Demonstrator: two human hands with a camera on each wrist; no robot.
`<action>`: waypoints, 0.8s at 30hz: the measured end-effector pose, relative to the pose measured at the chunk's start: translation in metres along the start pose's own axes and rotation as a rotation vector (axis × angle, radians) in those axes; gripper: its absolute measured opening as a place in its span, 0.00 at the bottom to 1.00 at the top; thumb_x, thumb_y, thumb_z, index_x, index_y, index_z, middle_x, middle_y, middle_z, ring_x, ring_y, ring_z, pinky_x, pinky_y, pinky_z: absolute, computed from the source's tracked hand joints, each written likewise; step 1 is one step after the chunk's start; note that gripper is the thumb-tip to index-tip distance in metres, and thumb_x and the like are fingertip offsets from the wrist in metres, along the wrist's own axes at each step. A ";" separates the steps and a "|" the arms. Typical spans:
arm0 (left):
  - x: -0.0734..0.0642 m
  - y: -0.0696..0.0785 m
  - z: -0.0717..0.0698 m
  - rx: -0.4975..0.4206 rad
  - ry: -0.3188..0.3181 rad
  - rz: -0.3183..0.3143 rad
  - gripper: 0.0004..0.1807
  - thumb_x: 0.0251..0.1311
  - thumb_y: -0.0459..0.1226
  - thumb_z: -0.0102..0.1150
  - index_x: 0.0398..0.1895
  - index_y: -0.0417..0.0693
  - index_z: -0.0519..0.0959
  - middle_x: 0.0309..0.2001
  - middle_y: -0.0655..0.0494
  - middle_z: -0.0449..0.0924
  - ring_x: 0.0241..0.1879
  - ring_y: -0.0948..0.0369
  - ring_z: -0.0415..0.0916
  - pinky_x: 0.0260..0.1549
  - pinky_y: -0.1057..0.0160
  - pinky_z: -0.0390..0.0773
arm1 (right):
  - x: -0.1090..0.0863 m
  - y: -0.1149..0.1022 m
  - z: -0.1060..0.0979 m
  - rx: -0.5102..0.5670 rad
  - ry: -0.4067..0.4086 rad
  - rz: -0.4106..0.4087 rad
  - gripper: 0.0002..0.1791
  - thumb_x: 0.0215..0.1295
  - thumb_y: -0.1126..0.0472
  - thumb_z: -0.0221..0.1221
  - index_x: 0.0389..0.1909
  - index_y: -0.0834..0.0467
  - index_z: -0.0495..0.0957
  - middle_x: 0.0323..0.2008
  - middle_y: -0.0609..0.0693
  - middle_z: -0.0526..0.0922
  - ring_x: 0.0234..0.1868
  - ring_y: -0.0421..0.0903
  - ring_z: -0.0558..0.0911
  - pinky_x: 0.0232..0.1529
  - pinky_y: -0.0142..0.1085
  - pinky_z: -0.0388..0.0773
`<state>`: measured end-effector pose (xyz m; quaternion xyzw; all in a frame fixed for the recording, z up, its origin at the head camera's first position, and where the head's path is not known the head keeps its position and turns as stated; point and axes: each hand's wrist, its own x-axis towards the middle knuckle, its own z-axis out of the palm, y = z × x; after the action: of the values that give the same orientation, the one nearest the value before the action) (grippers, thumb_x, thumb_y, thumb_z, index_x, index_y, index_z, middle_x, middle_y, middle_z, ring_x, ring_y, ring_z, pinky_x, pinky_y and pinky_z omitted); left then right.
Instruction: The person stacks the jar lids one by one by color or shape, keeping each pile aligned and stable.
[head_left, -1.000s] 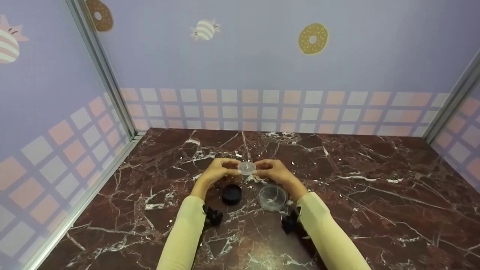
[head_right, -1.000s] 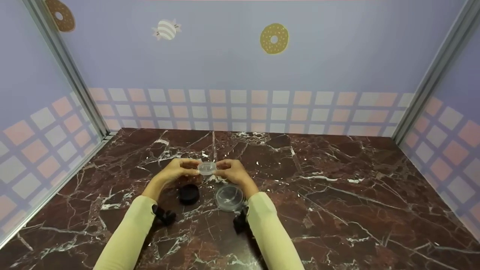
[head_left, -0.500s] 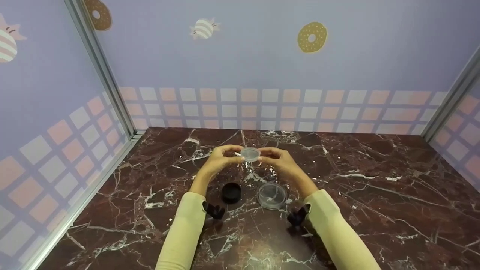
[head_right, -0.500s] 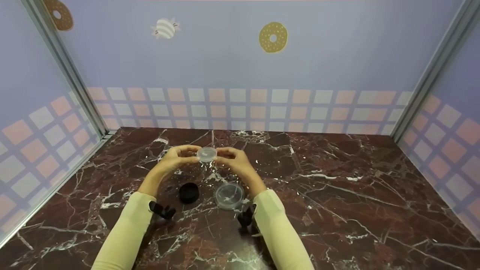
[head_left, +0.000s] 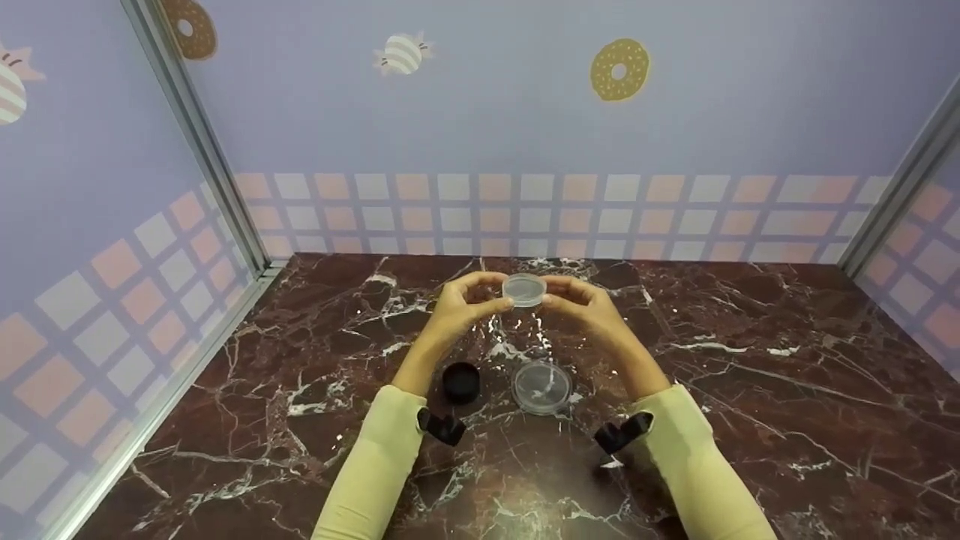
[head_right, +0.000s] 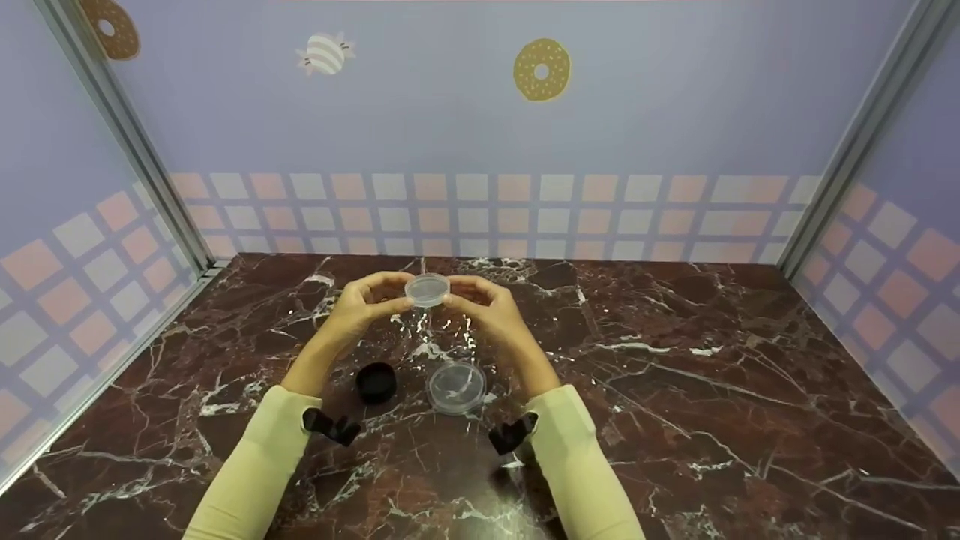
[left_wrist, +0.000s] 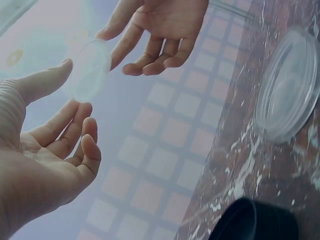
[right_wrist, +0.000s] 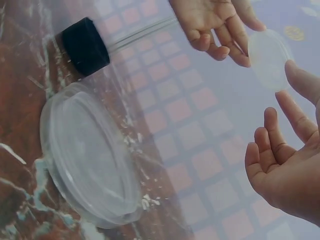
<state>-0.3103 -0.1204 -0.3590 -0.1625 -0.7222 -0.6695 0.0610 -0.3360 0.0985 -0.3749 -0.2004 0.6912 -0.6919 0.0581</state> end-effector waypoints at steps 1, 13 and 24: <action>0.000 0.001 0.002 -0.007 0.005 0.004 0.21 0.52 0.27 0.66 0.52 0.32 0.78 0.40 0.61 0.80 0.33 0.65 0.73 0.33 0.72 0.74 | -0.001 -0.002 -0.001 0.004 0.001 -0.002 0.23 0.65 0.62 0.61 0.60 0.63 0.73 0.44 0.43 0.84 0.41 0.38 0.84 0.44 0.34 0.83; -0.006 0.004 0.024 -0.067 -0.053 0.009 0.22 0.52 0.26 0.65 0.51 0.31 0.75 0.43 0.53 0.80 0.32 0.64 0.74 0.34 0.69 0.79 | -0.018 -0.004 -0.018 0.004 -0.030 -0.044 0.21 0.65 0.66 0.59 0.59 0.65 0.73 0.43 0.41 0.84 0.46 0.39 0.83 0.55 0.35 0.79; -0.016 -0.002 0.030 0.117 -0.231 -0.007 0.20 0.49 0.27 0.69 0.45 0.31 0.75 0.34 0.49 0.80 0.30 0.65 0.75 0.31 0.70 0.78 | -0.036 0.012 -0.039 -0.166 -0.192 -0.012 0.25 0.62 0.64 0.62 0.58 0.70 0.72 0.41 0.39 0.85 0.44 0.37 0.83 0.50 0.34 0.81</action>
<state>-0.2919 -0.0939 -0.3692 -0.2321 -0.7629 -0.6033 -0.0153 -0.3195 0.1473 -0.3929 -0.2743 0.7361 -0.6102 0.1031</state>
